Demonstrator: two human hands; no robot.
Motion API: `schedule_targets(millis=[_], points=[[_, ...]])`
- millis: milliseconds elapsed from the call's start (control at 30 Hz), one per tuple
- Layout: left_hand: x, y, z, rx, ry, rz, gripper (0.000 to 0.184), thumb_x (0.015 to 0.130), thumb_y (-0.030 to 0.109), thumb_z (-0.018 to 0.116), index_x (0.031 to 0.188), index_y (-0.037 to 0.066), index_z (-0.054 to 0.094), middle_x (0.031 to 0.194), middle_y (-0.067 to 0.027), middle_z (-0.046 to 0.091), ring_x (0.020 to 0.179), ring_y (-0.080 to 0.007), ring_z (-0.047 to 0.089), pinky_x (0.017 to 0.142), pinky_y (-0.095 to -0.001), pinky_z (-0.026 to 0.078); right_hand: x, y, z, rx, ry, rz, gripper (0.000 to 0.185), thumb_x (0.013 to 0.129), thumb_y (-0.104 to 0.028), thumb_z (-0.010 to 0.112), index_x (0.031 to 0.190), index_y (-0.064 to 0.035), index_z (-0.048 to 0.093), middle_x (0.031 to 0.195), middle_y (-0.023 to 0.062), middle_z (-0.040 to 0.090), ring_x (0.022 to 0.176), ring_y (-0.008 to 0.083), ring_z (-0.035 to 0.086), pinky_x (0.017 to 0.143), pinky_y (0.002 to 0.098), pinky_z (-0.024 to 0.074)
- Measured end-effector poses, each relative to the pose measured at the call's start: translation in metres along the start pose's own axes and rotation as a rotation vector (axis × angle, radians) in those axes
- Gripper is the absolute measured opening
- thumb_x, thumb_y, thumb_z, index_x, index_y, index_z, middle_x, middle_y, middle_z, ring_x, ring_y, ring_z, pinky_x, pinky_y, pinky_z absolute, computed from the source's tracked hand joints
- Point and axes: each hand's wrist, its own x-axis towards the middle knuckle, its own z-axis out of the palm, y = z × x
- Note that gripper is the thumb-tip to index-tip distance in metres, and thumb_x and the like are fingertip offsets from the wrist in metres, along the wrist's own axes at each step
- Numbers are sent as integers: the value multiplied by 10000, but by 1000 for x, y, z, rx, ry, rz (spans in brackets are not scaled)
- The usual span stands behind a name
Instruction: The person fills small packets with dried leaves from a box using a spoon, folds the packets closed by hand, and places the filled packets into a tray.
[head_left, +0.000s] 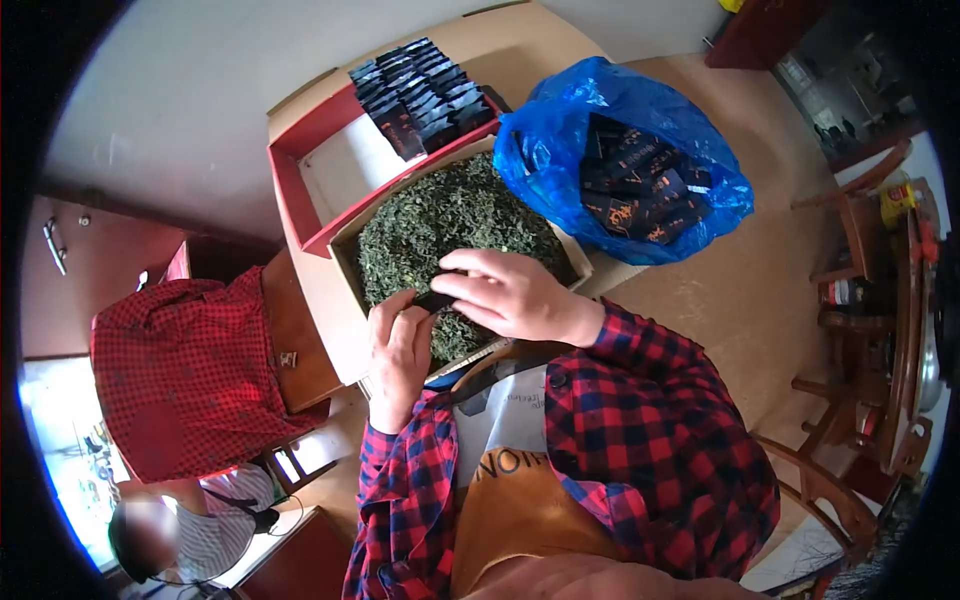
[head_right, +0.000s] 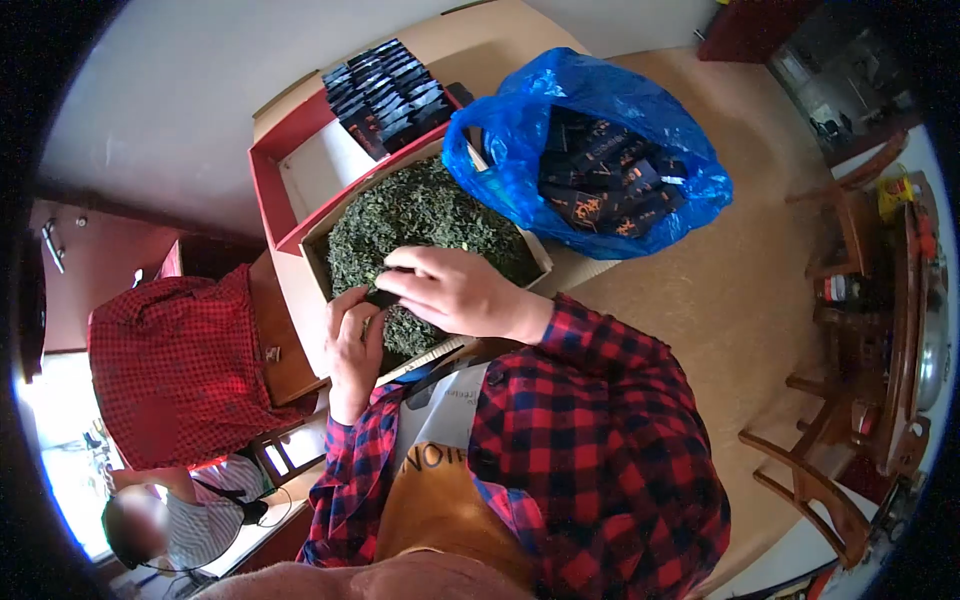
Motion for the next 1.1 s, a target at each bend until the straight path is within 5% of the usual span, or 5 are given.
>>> schedule_targets(millis=[133,267,467,867,1100], points=[[5,-10,-16,-126,83,-225,214,821,-71,786,945,30,644,1136,-141,698,925,-245,687,770,-345,546,-16,16,-9,-74,102,127,380,887,-49,775,1256,-73,689,1253,117,652,1094,308,692,899,395,586],[25,-37,-41,6,259,-99,187,842,-43,800,933,13,647,1109,-149,710,800,-193,677,680,-302,543,-45,32,-21,-134,80,256,365,879,-40,767,1236,-62,693,1226,129,670,1085,340,679,918,414,565],[86,-80,-50,-138,465,-125,165,881,-66,766,968,4,644,1125,-132,690,932,-152,664,704,-261,564,-77,52,-18,-100,101,327,322,884,-23,753,1201,-50,704,1197,133,686,1031,331,698,844,399,587],[222,-149,68,-74,155,-206,140,844,39,809,921,1,698,974,-147,653,794,-251,723,720,-355,603,-77,58,-21,-116,-12,314,260,916,-81,721,1175,-85,709,1012,90,724,869,305,716,716,406,575],[218,-176,108,-38,30,-297,402,863,80,803,1219,-14,643,1192,-162,632,925,-262,772,797,-360,627,-79,60,-23,-93,-65,311,275,907,-61,731,1179,-72,696,960,124,722,842,324,714,697,419,566]])
